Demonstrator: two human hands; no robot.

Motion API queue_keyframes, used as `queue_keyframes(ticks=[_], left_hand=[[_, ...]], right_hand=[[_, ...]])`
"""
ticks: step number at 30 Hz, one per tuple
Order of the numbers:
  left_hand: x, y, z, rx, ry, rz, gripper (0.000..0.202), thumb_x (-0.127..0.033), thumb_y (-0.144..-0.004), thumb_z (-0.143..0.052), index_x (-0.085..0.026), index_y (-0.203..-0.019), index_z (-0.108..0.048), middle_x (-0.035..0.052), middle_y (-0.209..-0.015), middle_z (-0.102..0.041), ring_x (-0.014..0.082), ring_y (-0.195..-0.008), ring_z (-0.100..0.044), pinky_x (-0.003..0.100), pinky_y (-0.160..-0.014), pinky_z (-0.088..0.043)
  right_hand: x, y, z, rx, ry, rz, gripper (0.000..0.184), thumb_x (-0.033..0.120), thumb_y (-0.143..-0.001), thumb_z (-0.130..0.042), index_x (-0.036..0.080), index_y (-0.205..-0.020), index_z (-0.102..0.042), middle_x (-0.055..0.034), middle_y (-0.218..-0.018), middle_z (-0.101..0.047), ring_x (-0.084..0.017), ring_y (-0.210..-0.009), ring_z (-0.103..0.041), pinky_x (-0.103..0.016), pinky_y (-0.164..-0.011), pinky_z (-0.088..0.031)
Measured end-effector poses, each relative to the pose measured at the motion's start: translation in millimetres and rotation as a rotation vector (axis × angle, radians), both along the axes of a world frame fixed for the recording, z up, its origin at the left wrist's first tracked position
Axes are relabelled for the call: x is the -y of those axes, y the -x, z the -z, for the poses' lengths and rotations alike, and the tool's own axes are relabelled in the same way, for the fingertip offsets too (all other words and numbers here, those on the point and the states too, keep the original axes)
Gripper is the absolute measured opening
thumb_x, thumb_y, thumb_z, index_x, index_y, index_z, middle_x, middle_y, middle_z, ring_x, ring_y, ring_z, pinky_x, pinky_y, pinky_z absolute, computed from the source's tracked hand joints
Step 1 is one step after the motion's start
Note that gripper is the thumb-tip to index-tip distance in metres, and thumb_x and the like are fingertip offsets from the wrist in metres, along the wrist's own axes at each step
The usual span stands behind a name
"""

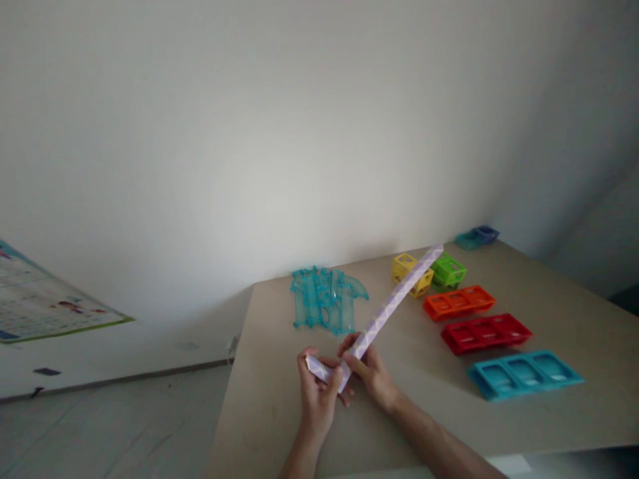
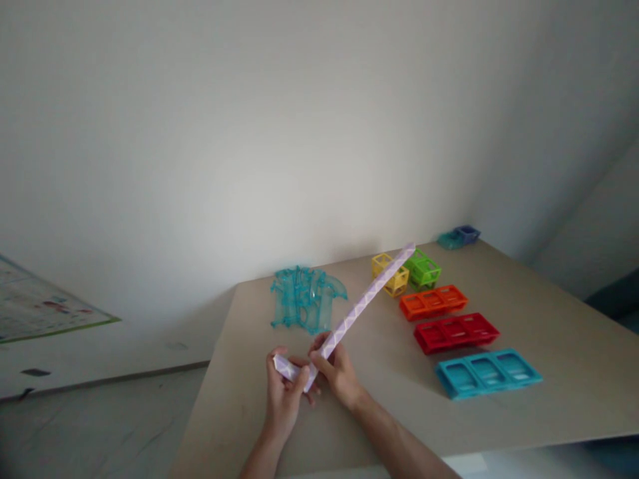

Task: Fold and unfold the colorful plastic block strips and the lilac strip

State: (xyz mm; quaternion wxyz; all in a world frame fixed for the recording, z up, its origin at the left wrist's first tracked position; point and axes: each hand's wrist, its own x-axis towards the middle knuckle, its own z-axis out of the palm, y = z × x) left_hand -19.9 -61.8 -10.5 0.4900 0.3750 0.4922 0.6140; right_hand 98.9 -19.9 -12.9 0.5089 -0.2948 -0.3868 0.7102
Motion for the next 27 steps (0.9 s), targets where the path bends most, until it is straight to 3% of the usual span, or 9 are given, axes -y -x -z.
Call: queue_keyframes(ticks=[7,13,21,27], left_hand=[[-3,9,9.5,-0.079,-0.04,-0.042,0.028,-0.044,-0.087,-0.06,-0.023,-0.091,-0.042,-0.0071,-0.06,-0.057,0.0096,-0.04,-0.056,0.018,-0.037,-0.041],[0,7,9.8,-0.164,-0.124,-0.173,0.028,-0.04,-0.085,-0.064,-0.023,-0.09,-0.041,-0.005,-0.071,-0.059,0.0079,-0.04,-0.054,0.018,-0.037,-0.042],[0,4,7.1,-0.13,-0.166,-0.017,0.037,-0.031,-0.082,-0.069,-0.024,-0.101,-0.039,0.0001,-0.084,-0.062,0.0142,-0.075,-0.064,0.025,-0.067,-0.053],[-4,5,9.1,-0.104,-0.123,-0.013,0.036,-0.032,-0.083,-0.068,-0.024,-0.099,-0.037,0.0002,-0.084,-0.065,0.0139,-0.075,-0.065,0.024,-0.066,-0.053]], right_hand=[[-3,1,3.5,0.082,0.024,0.091,0.052,0.055,-0.086,-0.058,0.02,-0.122,-0.04,0.0055,-0.06,-0.057,-0.014,-0.043,-0.053,-0.024,-0.036,-0.041],[-2,-2,8.4,0.163,-0.025,0.013,0.074,0.049,-0.08,-0.069,0.021,-0.137,-0.032,0.0041,-0.068,-0.059,-0.015,-0.047,-0.056,-0.025,-0.04,-0.044],[-6,0,11.3,0.137,-0.203,0.118,0.045,0.047,-0.087,-0.062,0.019,-0.121,-0.051,0.0,-0.075,-0.06,-0.015,-0.063,-0.054,-0.027,-0.056,-0.045],[-7,-2,14.4,0.133,-0.228,0.153,0.057,0.046,-0.087,-0.063,0.022,-0.134,-0.042,-0.0011,-0.083,-0.06,-0.017,-0.07,-0.055,-0.027,-0.058,-0.047]])
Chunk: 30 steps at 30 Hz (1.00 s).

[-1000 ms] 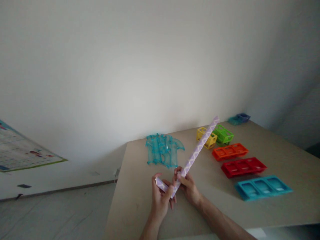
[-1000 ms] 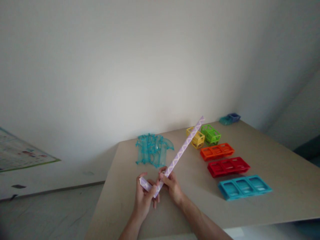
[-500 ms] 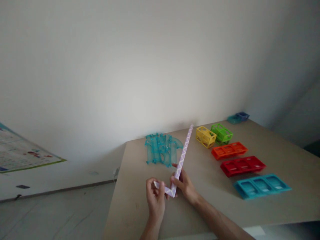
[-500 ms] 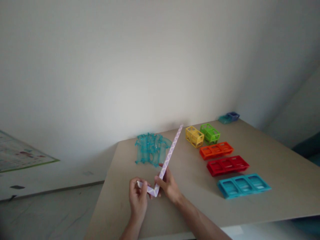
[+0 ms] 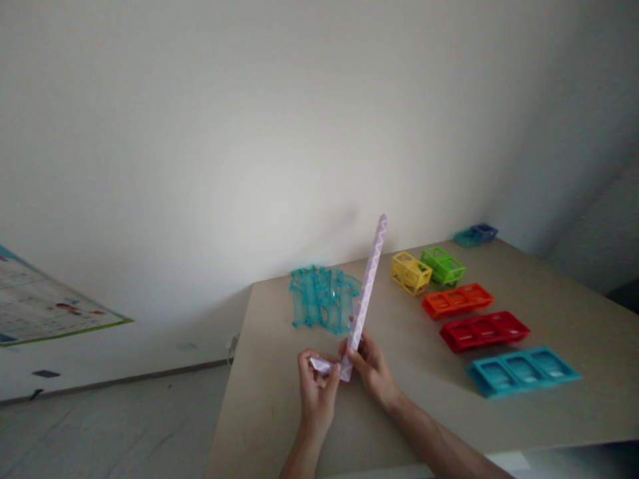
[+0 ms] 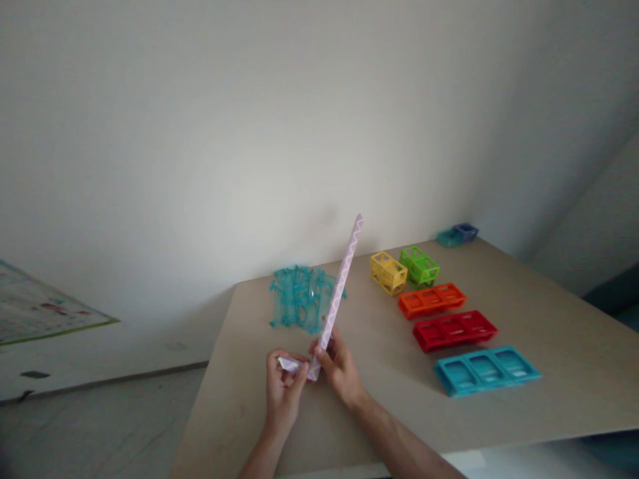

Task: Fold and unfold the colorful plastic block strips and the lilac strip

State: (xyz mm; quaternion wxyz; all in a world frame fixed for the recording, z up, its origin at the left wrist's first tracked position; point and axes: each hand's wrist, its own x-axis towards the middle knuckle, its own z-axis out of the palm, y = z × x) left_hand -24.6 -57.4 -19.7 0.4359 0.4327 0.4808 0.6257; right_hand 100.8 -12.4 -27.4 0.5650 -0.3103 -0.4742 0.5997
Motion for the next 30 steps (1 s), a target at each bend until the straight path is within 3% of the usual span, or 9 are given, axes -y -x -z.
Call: queue_keyframes(ticks=[7,13,20,24,30], left_hand=[[0,0,-0.3,0.008,0.064,-0.032,0.042,-0.037,-0.08,-0.071,-0.024,-0.1,-0.037,-0.0018,-0.081,-0.064,0.0131,-0.059,-0.064,0.023,-0.05,-0.053],[-6,5,-1.2,0.002,0.153,-0.184,0.04,-0.043,-0.077,-0.071,-0.024,-0.093,-0.039,-0.008,-0.07,-0.057,0.0076,-0.038,-0.053,0.018,-0.032,-0.043],[-9,5,-5.5,0.106,0.199,-0.143,0.036,-0.045,-0.08,-0.068,-0.022,-0.09,-0.042,-0.0029,-0.073,-0.066,0.0085,-0.036,-0.054,0.02,-0.033,-0.045],[-10,6,-6.8,0.037,0.2,-0.066,0.034,-0.046,-0.083,-0.063,-0.019,-0.097,-0.05,0.0021,-0.079,-0.07,0.0104,-0.037,-0.057,0.023,-0.036,-0.047],[-10,5,-5.9,-0.038,0.226,0.013,0.036,-0.047,-0.082,-0.065,-0.012,-0.075,-0.064,0.0021,-0.061,-0.066,0.0122,-0.037,-0.058,0.021,-0.035,-0.045]], right_hand=[[5,1,-6.4,-0.1,0.032,-0.127,0.065,0.042,-0.089,-0.06,0.029,-0.143,-0.028,-0.0017,-0.093,-0.058,-0.016,-0.059,-0.058,-0.03,-0.049,-0.052],[11,2,-21.1,-0.154,0.006,-0.205,0.064,0.045,-0.088,-0.062,0.029,-0.142,-0.032,-0.0049,-0.096,-0.064,-0.022,-0.069,-0.065,-0.035,-0.053,-0.054],[7,0,-14.0,-0.123,-0.029,-0.044,0.051,0.042,-0.091,-0.06,0.028,-0.136,-0.042,-0.0092,-0.117,-0.064,-0.022,-0.088,-0.065,-0.04,-0.083,-0.052],[4,-1,-14.8,-0.135,-0.005,0.038,0.051,0.044,-0.09,-0.061,0.026,-0.135,-0.044,-0.0118,-0.122,-0.063,-0.023,-0.086,-0.065,-0.039,-0.077,-0.054],[5,-5,-15.4,-0.123,0.0,0.096,0.047,0.045,-0.089,-0.061,0.024,-0.129,-0.05,-0.0118,-0.12,-0.065,-0.023,-0.083,-0.065,-0.038,-0.074,-0.054]])
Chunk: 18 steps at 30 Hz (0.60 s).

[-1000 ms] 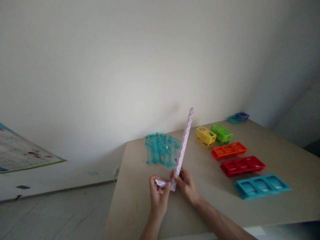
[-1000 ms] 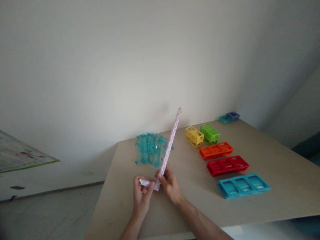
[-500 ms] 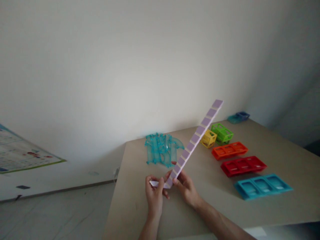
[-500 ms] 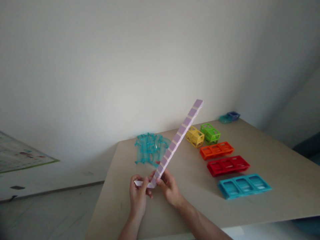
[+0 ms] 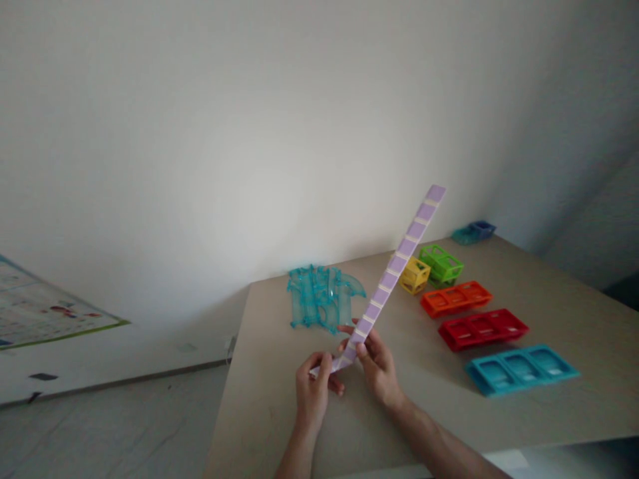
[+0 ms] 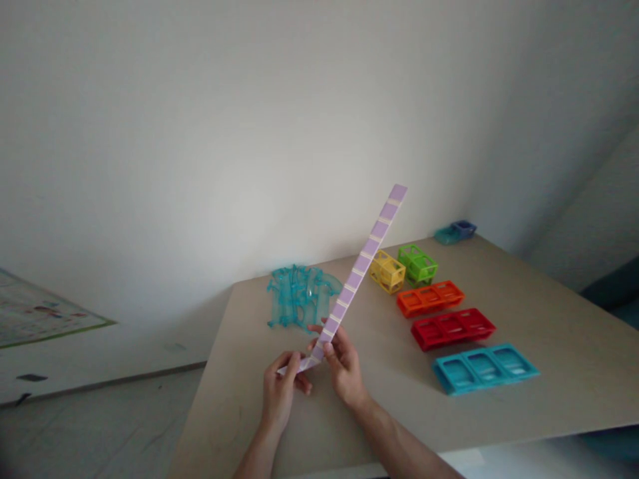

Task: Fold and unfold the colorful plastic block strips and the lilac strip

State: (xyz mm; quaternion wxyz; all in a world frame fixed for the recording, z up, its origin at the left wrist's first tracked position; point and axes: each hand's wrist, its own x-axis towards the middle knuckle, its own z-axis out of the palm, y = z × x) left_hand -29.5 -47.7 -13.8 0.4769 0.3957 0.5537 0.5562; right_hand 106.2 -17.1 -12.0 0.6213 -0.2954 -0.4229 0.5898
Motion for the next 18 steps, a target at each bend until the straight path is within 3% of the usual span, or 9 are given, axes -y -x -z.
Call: queue_keyframes(ticks=[11,18], left_hand=[[-1.2,5.4,2.8,0.1,0.044,-0.013,0.045,-0.052,-0.077,-0.068,-0.009,-0.085,-0.072,0.0075,-0.062,-0.071,0.0131,-0.036,-0.056,0.023,-0.035,-0.045],[-6.3,5.5,3.8,0.216,0.07,-0.088,0.047,-0.053,-0.075,-0.07,-0.008,-0.088,-0.072,0.0054,-0.055,-0.068,0.0091,-0.031,-0.049,0.019,-0.03,-0.038]], right_hand=[[2.0,1.3,-4.6,0.006,-0.029,-0.013,0.034,0.041,-0.091,-0.06,0.025,-0.12,-0.055,-0.0096,-0.116,-0.067,-0.023,-0.085,-0.066,-0.037,-0.074,-0.053],[2.4,4.3,-2.8,-0.032,-0.032,0.003,0.031,0.042,-0.09,-0.06,0.024,-0.115,-0.056,-0.01,-0.113,-0.068,-0.025,-0.086,-0.067,-0.042,-0.079,-0.054]])
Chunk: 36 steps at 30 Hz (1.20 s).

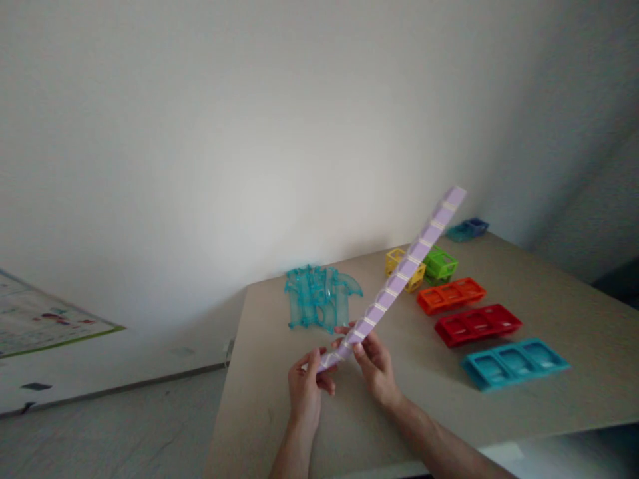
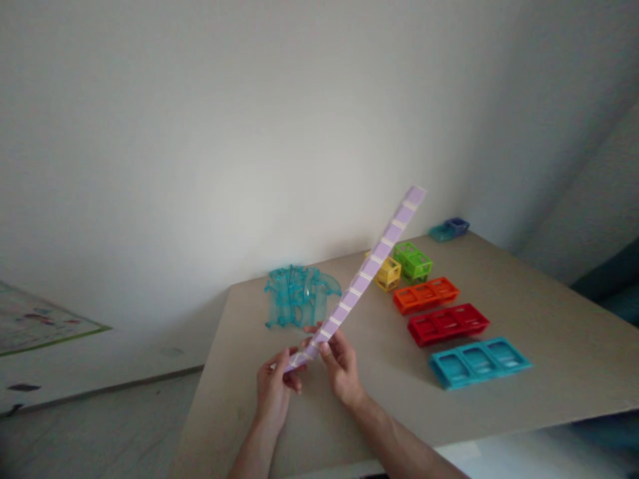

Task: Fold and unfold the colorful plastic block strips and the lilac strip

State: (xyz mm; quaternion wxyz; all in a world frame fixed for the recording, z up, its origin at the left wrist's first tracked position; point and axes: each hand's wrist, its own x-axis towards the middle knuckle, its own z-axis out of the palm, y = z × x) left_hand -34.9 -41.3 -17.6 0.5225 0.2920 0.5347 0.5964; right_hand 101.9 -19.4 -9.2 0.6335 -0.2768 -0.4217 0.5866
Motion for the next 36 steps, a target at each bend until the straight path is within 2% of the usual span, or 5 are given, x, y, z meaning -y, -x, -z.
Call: queue_keyframes(ticks=[9,16,24,28,36], left_hand=[[6,5,-10.8,0.029,-0.048,0.115,0.049,-0.052,-0.066,-0.076,-0.009,-0.09,-0.077,0.0068,-0.059,-0.067,0.0123,-0.044,-0.054,0.023,-0.04,-0.044],[20,-4,-16.2,-0.431,-0.219,0.493,0.033,-0.041,-0.08,-0.069,-0.016,-0.1,-0.076,0.0055,-0.075,-0.068,0.0149,-0.064,-0.057,0.024,-0.058,-0.044],[14,-1,-6.4,-0.42,-0.183,0.304,0.036,-0.047,-0.086,-0.059,-0.014,-0.094,-0.071,0.0119,-0.086,-0.072,0.0217,-0.079,-0.065,0.029,-0.072,-0.05],[9,-1,1.1,-0.465,-0.147,0.214,0.038,-0.049,-0.088,-0.055,-0.014,-0.088,-0.069,0.0064,-0.071,-0.068,0.0167,-0.065,-0.061,0.024,-0.06,-0.046],[5,-5,5.4,-0.555,-0.142,0.261,0.037,-0.046,-0.089,-0.053,-0.014,-0.074,-0.064,-0.0001,-0.056,-0.059,0.0108,-0.05,-0.053,0.019,-0.049,-0.038]], right_hand=[[-2,-5,8.7,0.023,0.092,0.034,0.041,0.048,-0.089,-0.06,0.022,-0.12,-0.056,-0.0062,-0.095,-0.07,-0.021,-0.076,-0.064,-0.035,-0.072,-0.051],[-1,-6,5.7,0.069,0.086,0.001,0.055,0.045,-0.091,-0.056,0.023,-0.14,-0.042,0.0004,-0.079,-0.061,-0.017,-0.068,-0.054,-0.028,-0.06,-0.044],[-2,-8,-8.8,0.461,-0.079,0.066,0.042,0.039,-0.093,-0.052,0.022,-0.132,-0.051,-0.0029,-0.088,-0.065,-0.02,-0.076,-0.059,-0.03,-0.067,-0.049],[-40,-24,-33.0,1.079,-0.263,0.224,0.041,0.027,-0.095,-0.042,0.02,-0.136,-0.047,-0.0047,-0.091,-0.068,-0.02,-0.075,-0.063,-0.029,-0.069,-0.051],[-163,-43,-86.1,1.605,-0.424,0.239,0.042,0.021,-0.094,-0.048,0.027,-0.136,-0.052,-0.0123,-0.113,-0.065,-0.027,-0.105,-0.059,-0.036,-0.09,-0.041]])
